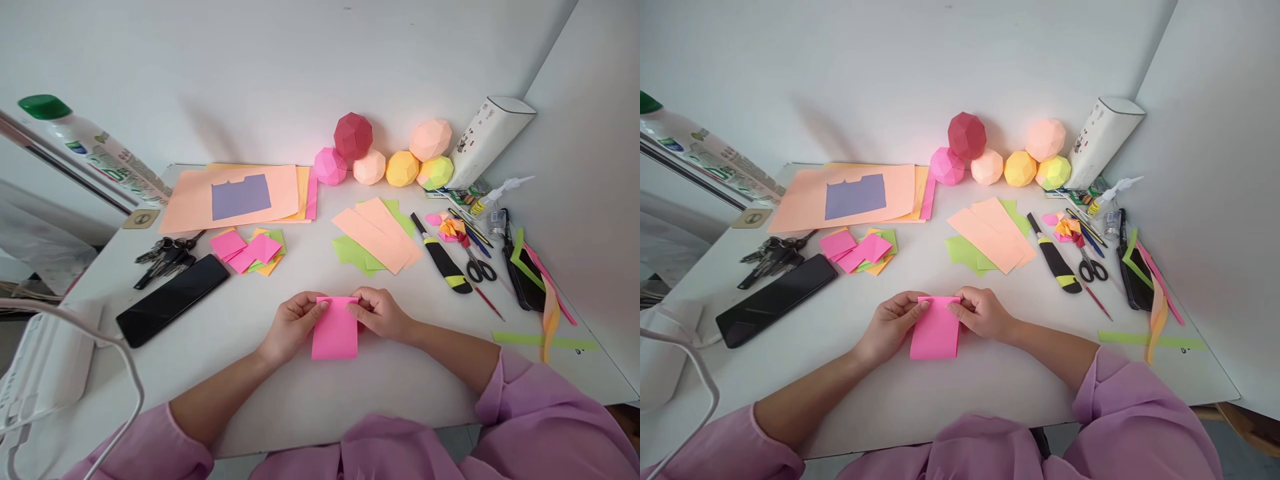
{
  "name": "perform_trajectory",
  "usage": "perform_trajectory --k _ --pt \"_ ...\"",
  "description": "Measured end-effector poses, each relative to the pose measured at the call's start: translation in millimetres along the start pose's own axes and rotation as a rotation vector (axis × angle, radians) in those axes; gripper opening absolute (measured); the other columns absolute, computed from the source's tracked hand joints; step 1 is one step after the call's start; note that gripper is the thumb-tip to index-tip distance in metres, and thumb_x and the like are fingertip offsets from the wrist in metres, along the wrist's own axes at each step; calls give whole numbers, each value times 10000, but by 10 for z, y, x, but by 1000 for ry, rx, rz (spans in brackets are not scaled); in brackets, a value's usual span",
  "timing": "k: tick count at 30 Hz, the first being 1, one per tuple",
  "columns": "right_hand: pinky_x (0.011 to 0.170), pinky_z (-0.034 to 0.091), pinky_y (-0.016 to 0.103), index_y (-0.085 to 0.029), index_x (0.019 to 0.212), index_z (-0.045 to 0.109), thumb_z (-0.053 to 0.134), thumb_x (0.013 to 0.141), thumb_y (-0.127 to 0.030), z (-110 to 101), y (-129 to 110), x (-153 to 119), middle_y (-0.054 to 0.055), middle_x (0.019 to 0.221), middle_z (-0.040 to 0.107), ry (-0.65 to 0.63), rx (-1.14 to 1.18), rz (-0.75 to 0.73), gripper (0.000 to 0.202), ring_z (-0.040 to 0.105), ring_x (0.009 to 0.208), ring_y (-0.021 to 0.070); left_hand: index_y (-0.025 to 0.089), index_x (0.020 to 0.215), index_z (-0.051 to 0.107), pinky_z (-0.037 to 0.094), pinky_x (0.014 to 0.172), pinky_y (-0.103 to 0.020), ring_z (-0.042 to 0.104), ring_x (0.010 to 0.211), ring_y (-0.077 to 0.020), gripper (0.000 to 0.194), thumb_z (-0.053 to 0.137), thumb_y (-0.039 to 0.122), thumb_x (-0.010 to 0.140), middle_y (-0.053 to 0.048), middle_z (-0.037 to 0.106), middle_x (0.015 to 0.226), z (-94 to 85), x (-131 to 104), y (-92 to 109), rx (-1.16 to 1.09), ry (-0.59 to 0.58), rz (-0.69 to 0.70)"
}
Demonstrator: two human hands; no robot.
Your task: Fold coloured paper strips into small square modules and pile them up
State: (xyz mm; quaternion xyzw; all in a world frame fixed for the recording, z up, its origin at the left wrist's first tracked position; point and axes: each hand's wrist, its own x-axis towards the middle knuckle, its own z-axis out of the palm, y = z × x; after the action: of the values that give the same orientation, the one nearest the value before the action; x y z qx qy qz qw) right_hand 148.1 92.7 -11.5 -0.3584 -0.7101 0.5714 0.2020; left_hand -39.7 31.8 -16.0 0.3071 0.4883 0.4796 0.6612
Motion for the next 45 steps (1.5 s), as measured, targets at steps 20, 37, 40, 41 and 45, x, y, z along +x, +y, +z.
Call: perform_trajectory --k 20,37,40,41,45 --pt "443 348 193 -169 751 516 498 826 -366 3 9 2 -26 565 522 -5 24 -4 212 465 496 89 167 859 614 472 552 -230 593 640 -128 233 636 360 731 -20 668 725 -7 -7 -19 17 23 -10" --pt "447 343 205 -173 761 518 487 829 -348 9 28 2 -21 563 516 -10 26 -3 190 461 499 100 158 850 613 470 541 -216 588 629 -119 238 642 360 727 -25 669 722 -1 -4 -17 11 34 -6" --pt "447 345 204 -171 758 516 488 829 -353 10 20 -3 -22 559 514 -8 22 -2 197 460 497 99 158 844 613 467 535 -212 586 620 -116 232 643 356 728 -22 668 711 4 -6 -8 9 33 -9" --pt "445 343 202 -171 753 514 488 829 -354 10 14 -3 -24 555 512 -6 21 -4 200 456 494 97 158 842 613 467 532 -210 585 617 -115 232 644 357 727 -21 667 707 7 -8 -5 9 34 -12" --pt "441 341 198 -170 746 512 490 828 -361 6 -2 0 -26 554 518 -4 24 -11 209 452 489 92 161 836 614 466 528 -208 584 613 -113 227 646 356 724 -17 667 702 15 -17 1 5 37 -17"
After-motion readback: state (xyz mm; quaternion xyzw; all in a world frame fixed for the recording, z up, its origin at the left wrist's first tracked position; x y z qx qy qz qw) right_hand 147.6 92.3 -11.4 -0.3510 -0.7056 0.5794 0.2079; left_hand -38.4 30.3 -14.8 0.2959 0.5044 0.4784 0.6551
